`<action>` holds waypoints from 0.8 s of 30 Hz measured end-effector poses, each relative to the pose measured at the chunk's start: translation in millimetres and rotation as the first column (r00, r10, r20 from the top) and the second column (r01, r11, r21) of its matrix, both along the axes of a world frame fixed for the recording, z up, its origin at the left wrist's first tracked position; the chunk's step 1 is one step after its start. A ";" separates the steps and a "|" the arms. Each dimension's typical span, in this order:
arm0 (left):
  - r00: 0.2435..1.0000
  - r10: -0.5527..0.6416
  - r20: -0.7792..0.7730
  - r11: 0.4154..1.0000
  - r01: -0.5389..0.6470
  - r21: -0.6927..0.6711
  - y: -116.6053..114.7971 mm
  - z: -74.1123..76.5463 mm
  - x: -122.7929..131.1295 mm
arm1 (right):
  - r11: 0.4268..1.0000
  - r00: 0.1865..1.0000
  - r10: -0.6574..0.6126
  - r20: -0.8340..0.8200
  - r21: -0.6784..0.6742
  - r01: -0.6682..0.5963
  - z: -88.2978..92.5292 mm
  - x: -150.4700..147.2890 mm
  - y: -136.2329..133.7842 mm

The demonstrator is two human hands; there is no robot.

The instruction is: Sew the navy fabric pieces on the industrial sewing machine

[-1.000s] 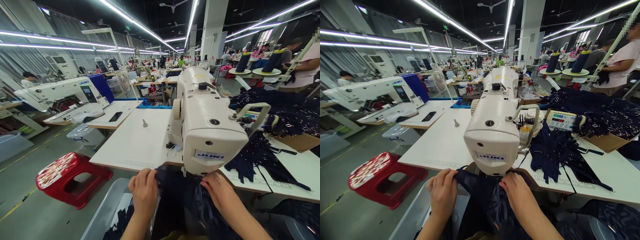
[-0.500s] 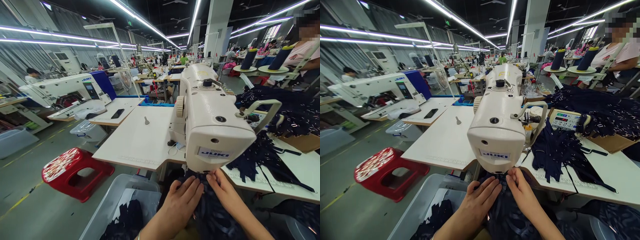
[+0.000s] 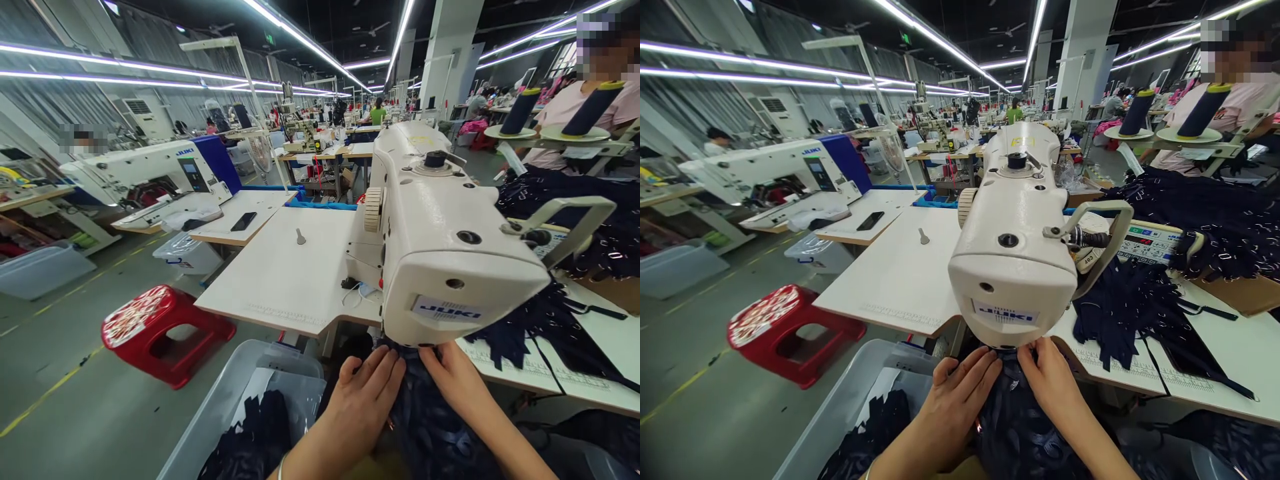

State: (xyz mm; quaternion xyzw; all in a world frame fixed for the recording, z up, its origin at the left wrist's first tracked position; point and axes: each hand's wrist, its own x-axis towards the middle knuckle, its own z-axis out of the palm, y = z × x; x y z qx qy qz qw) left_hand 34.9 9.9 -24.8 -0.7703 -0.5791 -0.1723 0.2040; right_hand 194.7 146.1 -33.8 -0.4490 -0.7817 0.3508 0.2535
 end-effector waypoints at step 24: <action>0.993 0.060 0.097 0.997 -0.063 0.032 7.6 -22.7 -9.7 | 0.976 0.975 -0.183 -0.126 0.094 0.196 -13.7 42.9 47.7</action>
